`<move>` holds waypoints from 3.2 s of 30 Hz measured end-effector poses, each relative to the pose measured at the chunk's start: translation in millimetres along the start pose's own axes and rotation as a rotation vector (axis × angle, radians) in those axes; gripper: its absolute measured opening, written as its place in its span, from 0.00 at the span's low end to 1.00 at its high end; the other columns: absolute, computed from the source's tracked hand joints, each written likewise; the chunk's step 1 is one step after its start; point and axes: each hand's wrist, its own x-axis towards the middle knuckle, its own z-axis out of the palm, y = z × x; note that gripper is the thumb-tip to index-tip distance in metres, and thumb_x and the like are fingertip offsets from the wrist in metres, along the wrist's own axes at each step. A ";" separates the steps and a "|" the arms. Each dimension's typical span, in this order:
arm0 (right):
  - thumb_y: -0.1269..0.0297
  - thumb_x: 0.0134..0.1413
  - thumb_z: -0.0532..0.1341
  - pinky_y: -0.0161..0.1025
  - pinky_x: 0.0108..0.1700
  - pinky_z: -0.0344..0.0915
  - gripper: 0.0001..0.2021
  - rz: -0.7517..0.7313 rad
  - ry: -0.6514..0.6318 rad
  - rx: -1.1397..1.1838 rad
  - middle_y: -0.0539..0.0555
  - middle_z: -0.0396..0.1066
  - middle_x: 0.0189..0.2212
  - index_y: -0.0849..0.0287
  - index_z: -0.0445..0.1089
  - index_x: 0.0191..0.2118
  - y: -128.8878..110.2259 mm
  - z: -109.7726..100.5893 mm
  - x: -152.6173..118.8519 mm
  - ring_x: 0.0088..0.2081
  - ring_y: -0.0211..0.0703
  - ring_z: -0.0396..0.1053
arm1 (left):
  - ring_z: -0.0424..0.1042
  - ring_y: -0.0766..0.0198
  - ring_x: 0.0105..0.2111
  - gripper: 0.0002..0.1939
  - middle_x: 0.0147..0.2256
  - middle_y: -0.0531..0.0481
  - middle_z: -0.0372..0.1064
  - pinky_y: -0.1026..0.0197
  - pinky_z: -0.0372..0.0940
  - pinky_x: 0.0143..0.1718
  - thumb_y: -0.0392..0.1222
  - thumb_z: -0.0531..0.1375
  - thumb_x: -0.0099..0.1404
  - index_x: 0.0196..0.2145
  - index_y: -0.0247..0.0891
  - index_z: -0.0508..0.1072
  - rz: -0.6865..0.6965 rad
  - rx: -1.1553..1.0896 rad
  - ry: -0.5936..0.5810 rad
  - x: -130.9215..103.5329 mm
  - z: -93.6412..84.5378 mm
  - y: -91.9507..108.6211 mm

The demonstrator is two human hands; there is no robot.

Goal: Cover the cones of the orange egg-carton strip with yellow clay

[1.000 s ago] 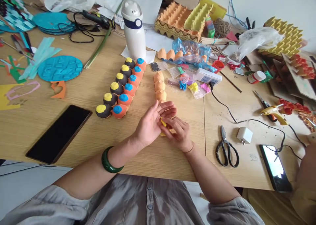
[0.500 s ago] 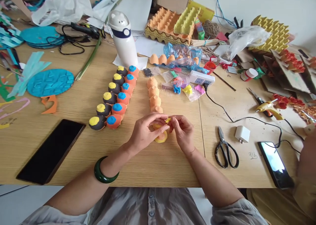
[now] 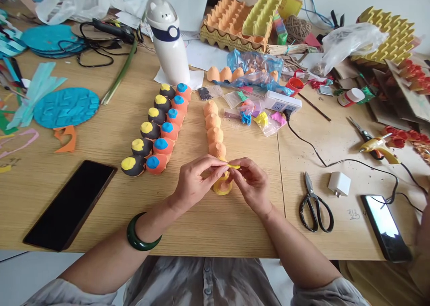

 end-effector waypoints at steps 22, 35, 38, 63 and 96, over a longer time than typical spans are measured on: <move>0.52 0.59 0.72 0.39 0.35 0.79 0.14 0.094 -0.013 0.082 0.51 0.78 0.35 0.55 0.73 0.42 -7.1 1.0 4.9 0.30 0.38 0.77 | 0.82 0.62 0.39 0.05 0.39 0.49 0.83 0.62 0.76 0.44 0.42 0.65 0.71 0.41 0.41 0.82 0.057 0.041 -0.012 -1.0 -0.2 -6.2; 0.57 0.61 0.71 0.38 0.38 0.79 0.11 0.063 -0.038 0.087 0.51 0.78 0.39 0.53 0.75 0.45 -5.0 1.9 2.3 0.33 0.37 0.77 | 0.81 0.65 0.37 0.04 0.37 0.51 0.84 0.64 0.74 0.43 0.38 0.66 0.71 0.39 0.42 0.82 0.126 0.069 0.035 1.4 -2.2 -1.3; 0.55 0.62 0.70 0.39 0.36 0.78 0.11 0.080 -0.034 0.087 0.50 0.77 0.35 0.54 0.74 0.43 -3.4 1.5 2.4 0.30 0.38 0.77 | 0.82 0.63 0.38 0.05 0.38 0.49 0.83 0.64 0.76 0.43 0.41 0.65 0.72 0.40 0.41 0.82 0.044 0.023 -0.001 0.0 -0.9 -2.6; 0.54 0.58 0.73 0.37 0.37 0.77 0.14 0.154 -0.007 0.164 0.48 0.76 0.32 0.56 0.74 0.42 -8.4 2.1 5.5 0.29 0.35 0.76 | 0.81 0.66 0.38 0.02 0.38 0.50 0.82 0.66 0.74 0.44 0.34 0.67 0.69 0.40 0.38 0.80 0.218 0.076 0.046 0.1 0.2 -6.4; 0.53 0.56 0.73 0.35 0.28 0.76 0.14 0.319 -0.018 0.339 0.46 0.74 0.29 0.56 0.75 0.37 -7.8 -7.0 15.4 0.25 0.33 0.70 | 0.79 0.65 0.28 0.12 0.30 0.52 0.80 0.64 0.77 0.34 0.48 0.71 0.65 0.38 0.37 0.81 -0.311 -0.334 0.077 7.2 -1.9 -8.0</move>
